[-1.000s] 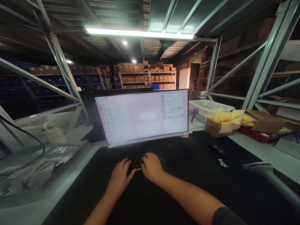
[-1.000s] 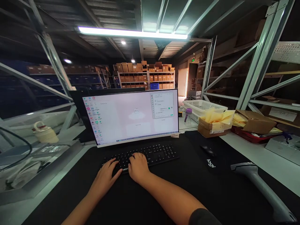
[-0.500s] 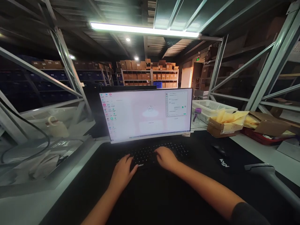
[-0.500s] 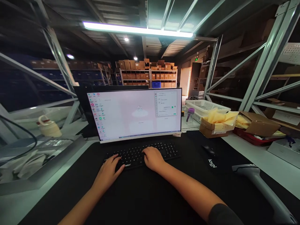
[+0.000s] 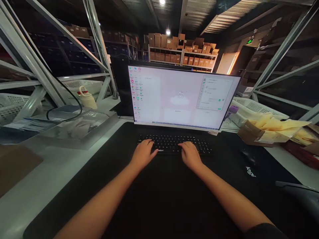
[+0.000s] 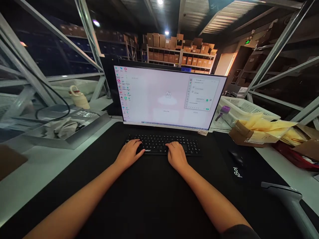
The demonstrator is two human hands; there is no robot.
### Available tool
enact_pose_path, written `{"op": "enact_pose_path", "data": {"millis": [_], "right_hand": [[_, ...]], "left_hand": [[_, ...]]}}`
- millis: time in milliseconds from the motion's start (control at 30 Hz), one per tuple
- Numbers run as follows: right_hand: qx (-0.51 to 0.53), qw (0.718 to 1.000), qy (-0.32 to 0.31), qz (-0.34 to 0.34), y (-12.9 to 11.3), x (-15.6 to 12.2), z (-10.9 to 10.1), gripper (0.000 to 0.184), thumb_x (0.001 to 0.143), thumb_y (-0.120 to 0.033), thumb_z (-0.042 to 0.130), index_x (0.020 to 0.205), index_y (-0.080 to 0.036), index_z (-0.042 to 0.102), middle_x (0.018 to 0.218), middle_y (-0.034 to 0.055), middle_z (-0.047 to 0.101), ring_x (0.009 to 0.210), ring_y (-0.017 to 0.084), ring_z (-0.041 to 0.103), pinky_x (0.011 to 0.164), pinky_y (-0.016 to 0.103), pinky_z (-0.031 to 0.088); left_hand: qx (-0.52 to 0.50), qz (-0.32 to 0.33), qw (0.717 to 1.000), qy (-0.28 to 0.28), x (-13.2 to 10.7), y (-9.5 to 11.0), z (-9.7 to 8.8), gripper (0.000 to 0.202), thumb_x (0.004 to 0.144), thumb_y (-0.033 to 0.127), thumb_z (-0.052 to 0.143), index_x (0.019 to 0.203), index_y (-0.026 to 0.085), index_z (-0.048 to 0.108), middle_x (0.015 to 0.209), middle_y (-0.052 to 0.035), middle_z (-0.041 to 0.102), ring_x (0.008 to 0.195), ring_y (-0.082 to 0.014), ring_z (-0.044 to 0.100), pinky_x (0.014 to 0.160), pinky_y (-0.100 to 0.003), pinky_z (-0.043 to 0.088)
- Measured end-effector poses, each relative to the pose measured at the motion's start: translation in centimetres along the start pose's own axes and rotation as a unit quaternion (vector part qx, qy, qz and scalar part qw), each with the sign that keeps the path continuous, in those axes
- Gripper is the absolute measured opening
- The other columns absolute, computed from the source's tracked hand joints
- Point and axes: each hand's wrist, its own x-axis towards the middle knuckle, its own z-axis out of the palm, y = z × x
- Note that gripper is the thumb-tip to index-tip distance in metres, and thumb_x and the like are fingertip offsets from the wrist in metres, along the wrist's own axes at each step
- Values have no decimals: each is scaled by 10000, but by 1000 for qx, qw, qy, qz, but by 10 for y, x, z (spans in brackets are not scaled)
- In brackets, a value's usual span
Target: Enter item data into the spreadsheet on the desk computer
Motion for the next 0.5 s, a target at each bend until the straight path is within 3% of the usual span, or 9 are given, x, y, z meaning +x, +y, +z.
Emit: {"op": "enact_pose_path", "data": {"millis": [300, 500], "right_hand": [[-42, 998, -23, 39, 1, -2, -5, 310, 905, -91, 441, 1117, -168, 653, 1050, 63, 661, 1035, 204, 534, 919, 362, 445], [-130, 987, -88, 27, -13, 10, 3, 339, 986, -408, 463, 1225, -243, 638, 1032, 81, 612, 1022, 246, 496, 920, 410, 426]], "left_hand": [[10, -2, 1000, 2, 0, 0, 1, 383, 934, 377, 516, 1197, 125, 636, 1306, -171, 615, 1233, -318, 559, 1031, -483, 485], [6, 6, 1000, 21, 0, -3, 3, 357, 925, 372, 509, 1153, 142, 657, 1288, -164, 629, 1221, -320, 571, 1028, -483, 487]]}}
